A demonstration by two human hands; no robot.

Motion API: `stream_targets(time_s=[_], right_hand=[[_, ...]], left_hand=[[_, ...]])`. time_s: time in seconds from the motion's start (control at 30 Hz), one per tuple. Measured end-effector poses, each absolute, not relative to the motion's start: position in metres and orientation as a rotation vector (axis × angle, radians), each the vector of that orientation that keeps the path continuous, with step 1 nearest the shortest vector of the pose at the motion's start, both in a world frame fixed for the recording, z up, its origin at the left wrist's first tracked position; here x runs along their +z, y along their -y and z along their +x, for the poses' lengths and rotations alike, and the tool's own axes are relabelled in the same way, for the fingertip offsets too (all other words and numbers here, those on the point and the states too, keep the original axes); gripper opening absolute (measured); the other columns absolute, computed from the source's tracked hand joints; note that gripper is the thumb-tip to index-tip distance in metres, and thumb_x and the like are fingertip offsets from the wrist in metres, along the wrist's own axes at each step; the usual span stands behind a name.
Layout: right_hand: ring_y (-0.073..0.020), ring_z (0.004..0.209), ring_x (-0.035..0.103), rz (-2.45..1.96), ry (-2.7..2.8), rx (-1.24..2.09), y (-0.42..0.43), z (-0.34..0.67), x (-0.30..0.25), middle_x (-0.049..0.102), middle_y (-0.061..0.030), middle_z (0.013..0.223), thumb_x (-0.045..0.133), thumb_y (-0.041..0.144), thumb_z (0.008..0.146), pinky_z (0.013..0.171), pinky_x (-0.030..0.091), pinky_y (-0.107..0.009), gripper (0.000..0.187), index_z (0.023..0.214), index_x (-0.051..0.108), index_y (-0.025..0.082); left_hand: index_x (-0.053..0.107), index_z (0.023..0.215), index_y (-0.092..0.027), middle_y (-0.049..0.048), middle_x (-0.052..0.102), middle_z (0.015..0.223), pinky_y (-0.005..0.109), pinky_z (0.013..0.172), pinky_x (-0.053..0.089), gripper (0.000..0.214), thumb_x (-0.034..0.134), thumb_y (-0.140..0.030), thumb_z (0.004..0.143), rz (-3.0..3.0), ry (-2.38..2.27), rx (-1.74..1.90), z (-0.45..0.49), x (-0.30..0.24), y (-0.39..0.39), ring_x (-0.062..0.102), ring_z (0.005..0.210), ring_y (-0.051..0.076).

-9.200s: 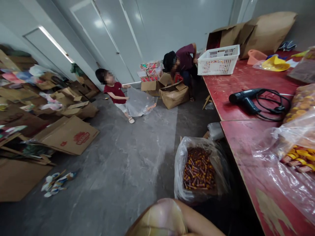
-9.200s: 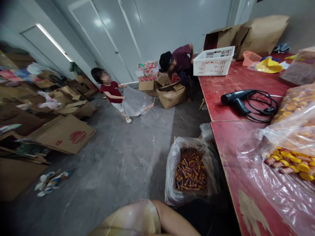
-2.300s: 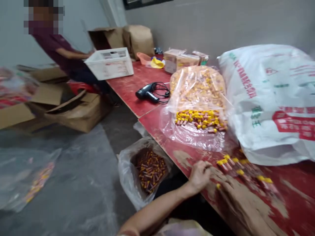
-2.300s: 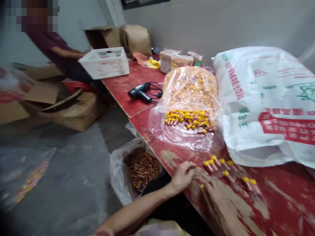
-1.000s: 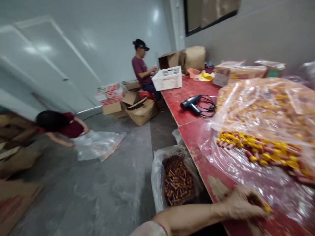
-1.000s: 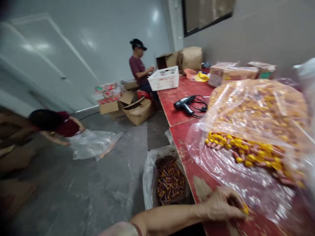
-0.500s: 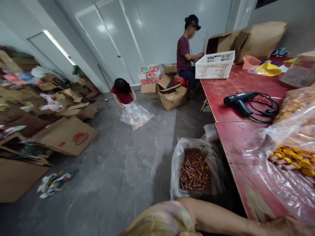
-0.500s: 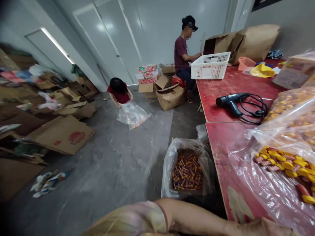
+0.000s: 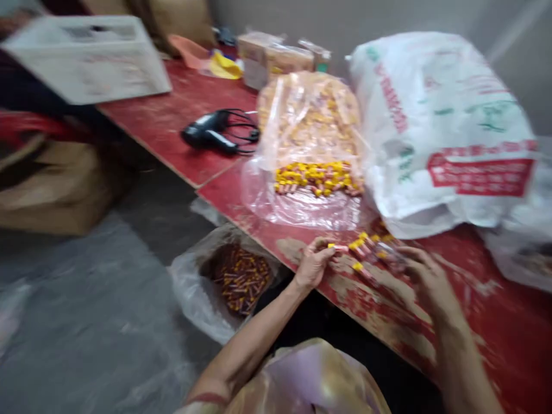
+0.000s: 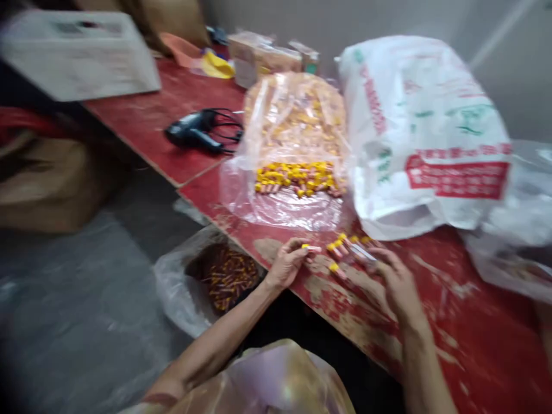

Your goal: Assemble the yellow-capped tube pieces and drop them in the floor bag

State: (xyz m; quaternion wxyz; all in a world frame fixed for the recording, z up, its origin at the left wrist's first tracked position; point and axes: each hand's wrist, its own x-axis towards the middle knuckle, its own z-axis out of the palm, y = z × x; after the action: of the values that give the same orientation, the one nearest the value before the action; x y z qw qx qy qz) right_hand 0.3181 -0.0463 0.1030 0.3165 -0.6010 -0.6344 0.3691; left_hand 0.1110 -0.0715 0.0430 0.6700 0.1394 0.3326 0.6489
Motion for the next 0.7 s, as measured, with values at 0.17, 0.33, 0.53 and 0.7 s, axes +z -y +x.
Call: stream_targets(time_s=[0.17,0.33,0.53,0.7], right_hand=[[-0.0206,0.102,0.058,-1.370,1.585,1.356,0.079,0.315,0.087,0.061,-0.0047,0.116,0.059,0.029,0.077,0.088,0.047,-0.034,0.045,0.122,0.054,0.024],[-0.0193,0.093,0.062,-1.221,1.370,1.452,0.083,0.303,0.084,0.066,-0.0018,0.101,0.067,0.025,0.071,0.087,0.049,-0.035,0.043,0.113,0.058,0.026],[-0.0141,0.077,0.061,-1.038,0.884,1.288,0.080,0.305,0.073,0.069,-0.0022,0.089,0.074,0.031,0.069,0.073,0.050,-0.028,0.020,0.081,0.060,0.021],[-0.0086,0.056,0.051,-0.996,0.796,1.306,0.090,0.286,0.064,0.060,0.0029,0.071,0.075,0.041,0.068,0.058,0.046,-0.024,0.031,0.089,0.064,0.022]], left_hand=[[0.064,0.084,-0.015,-0.0003,0.067,0.076,0.021,0.056,0.049,0.030,0.080,-0.021,0.059,0.353,-0.740,1.392,0.135,0.054,0.084,0.065,0.065,0.013],[0.067,0.081,-0.014,-0.0004,0.065,0.081,0.019,0.057,0.048,0.030,0.082,-0.020,0.056,0.369,-0.819,1.380,0.137,0.057,0.094,0.062,0.069,0.011],[0.066,0.082,-0.014,-0.0008,0.064,0.077,0.019,0.055,0.048,0.037,0.084,-0.019,0.051,0.287,-0.860,1.375,0.140,0.057,0.097,0.061,0.068,0.011],[0.064,0.077,-0.014,-0.0013,0.064,0.076,0.022,0.057,0.051,0.036,0.086,-0.019,0.048,0.234,-0.883,1.361,0.148,0.056,0.101,0.063,0.068,0.013]])
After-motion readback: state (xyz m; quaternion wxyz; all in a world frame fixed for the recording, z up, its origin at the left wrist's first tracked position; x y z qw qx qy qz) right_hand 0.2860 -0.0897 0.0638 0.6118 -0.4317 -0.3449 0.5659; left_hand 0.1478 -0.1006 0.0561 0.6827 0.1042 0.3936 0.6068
